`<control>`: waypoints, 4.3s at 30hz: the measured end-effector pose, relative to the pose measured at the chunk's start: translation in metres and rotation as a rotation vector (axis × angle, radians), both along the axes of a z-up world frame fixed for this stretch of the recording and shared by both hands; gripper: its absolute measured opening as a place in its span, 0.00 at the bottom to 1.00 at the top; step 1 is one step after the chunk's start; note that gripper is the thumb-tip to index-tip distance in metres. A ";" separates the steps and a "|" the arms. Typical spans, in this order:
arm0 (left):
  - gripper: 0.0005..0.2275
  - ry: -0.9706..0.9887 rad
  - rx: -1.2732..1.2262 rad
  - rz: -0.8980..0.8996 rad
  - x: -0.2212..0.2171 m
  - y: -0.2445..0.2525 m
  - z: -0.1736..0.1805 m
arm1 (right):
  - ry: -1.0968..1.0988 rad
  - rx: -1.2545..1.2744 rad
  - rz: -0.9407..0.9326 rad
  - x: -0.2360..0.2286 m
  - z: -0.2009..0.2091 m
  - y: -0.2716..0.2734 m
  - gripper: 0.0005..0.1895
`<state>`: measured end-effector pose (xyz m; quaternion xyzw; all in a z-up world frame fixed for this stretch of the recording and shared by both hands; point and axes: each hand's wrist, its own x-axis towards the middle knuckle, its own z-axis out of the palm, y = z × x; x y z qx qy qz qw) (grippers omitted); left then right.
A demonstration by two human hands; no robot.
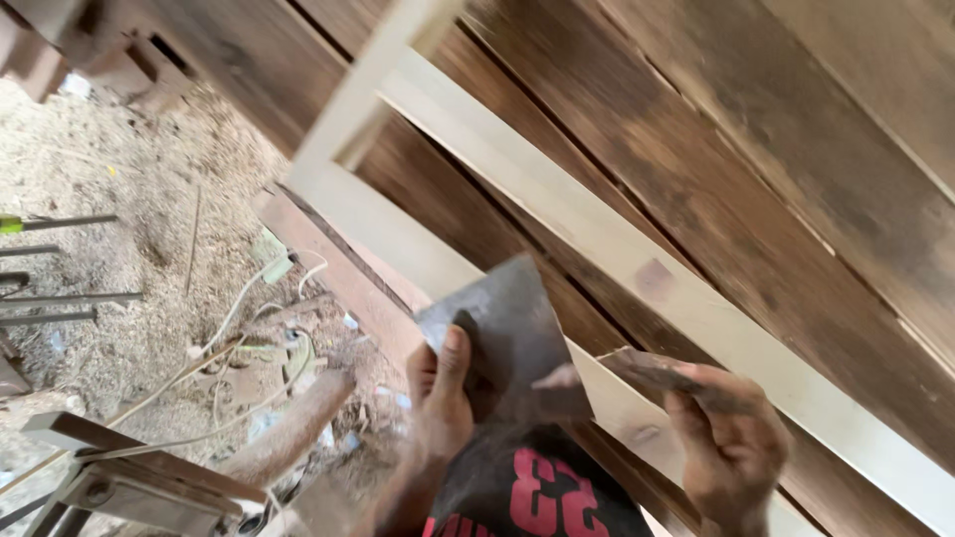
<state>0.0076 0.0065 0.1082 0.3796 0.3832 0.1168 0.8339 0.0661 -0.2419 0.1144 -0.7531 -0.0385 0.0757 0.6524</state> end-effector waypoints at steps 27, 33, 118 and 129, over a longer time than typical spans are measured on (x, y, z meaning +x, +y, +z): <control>0.17 0.013 0.275 -0.024 -0.093 0.208 0.042 | -0.987 -0.508 0.589 -0.021 0.105 0.268 0.10; 0.22 0.116 0.431 0.069 -0.077 0.197 0.038 | -1.163 -0.558 0.912 0.009 0.137 0.295 0.15; 0.14 0.326 -0.089 0.635 -0.069 0.222 -0.078 | -0.544 -0.609 0.865 0.179 0.052 0.277 0.10; 0.14 0.137 -0.056 0.544 -0.042 0.238 -0.076 | -1.048 -0.711 0.903 0.256 0.023 0.299 0.16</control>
